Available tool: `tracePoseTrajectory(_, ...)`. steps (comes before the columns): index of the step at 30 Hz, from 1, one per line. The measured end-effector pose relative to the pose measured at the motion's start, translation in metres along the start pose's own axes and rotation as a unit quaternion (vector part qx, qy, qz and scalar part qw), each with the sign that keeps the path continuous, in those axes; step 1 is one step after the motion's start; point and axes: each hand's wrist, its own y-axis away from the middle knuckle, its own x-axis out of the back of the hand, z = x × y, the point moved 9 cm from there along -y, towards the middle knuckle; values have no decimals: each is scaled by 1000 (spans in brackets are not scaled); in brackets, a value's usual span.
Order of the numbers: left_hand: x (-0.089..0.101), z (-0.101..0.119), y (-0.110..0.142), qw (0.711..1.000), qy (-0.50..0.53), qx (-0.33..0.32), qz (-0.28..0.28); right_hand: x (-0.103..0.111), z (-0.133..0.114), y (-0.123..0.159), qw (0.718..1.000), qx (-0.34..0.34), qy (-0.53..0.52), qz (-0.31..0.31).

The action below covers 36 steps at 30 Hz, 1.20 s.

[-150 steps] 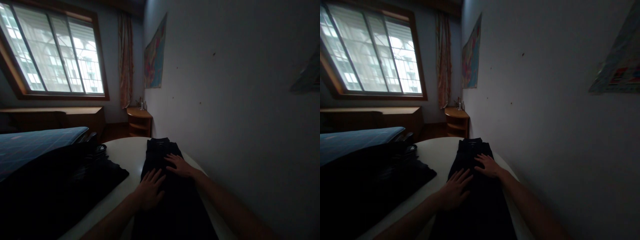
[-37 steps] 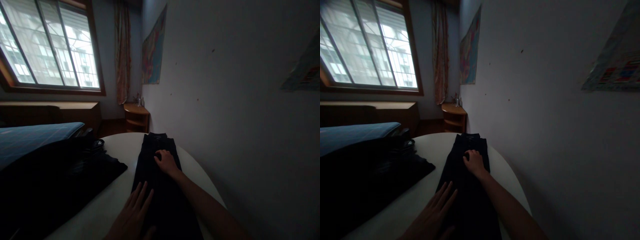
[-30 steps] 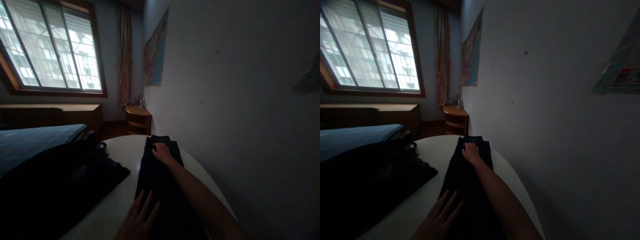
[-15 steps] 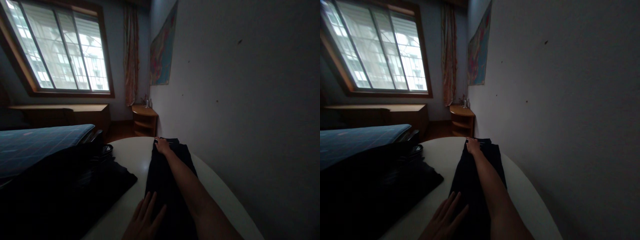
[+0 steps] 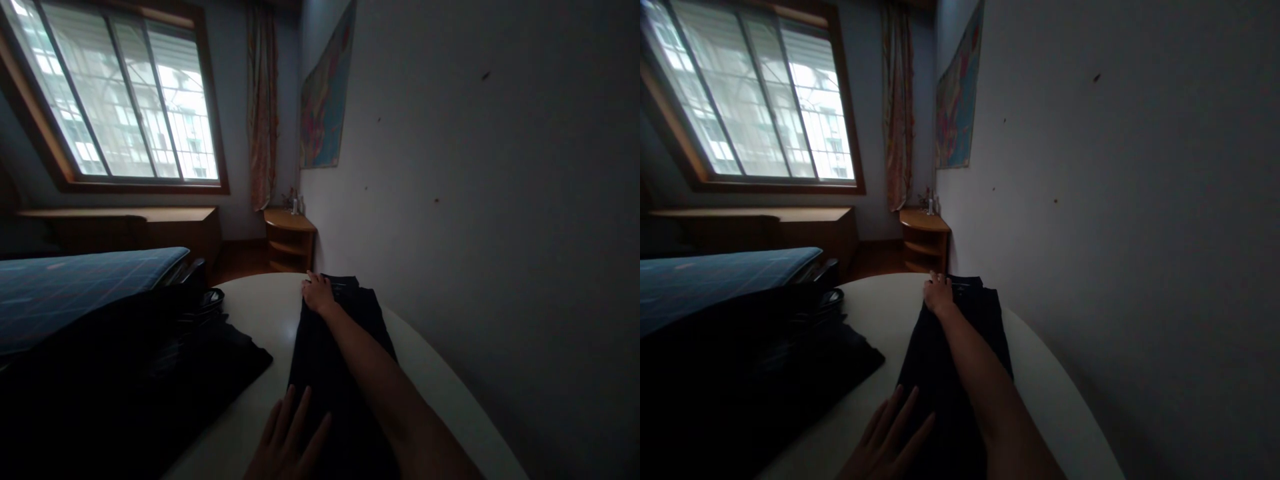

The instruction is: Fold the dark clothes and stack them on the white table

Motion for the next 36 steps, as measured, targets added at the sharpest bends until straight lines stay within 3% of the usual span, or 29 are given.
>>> tracePoseTrajectory(4,-3,-3,0,998,48,24,-35,5,-21,31,999,-27,-10,-17)
tracePoseTrajectory(9,1,0,-5,986,114,47,-115,-27,-31,82,991,-74,-40,-103)
tracePoseTrajectory(15,20,2,-8,970,164,87,-154,-31,-25,89,987,-31,-95,-124)
tracePoseTrajectory(18,29,3,-9,967,174,99,-158,-11,-11,91,990,-9,-92,-104)
tracePoseTrajectory(21,34,4,-9,963,179,111,-170,12,20,106,994,-18,-75,-80)
tracePoseTrajectory(27,48,7,-13,963,174,128,-162,29,75,141,988,15,-90,-124)
tracePoseTrajectory(30,55,23,-23,963,184,103,-166,29,82,149,982,42,-113,-145)
tracePoseTrajectory(34,65,60,-41,961,223,4,-165,28,74,153,976,70,-130,-158)
tracePoseTrajectory(36,67,63,-46,962,232,6,-146,28,71,153,975,74,-133,-161)
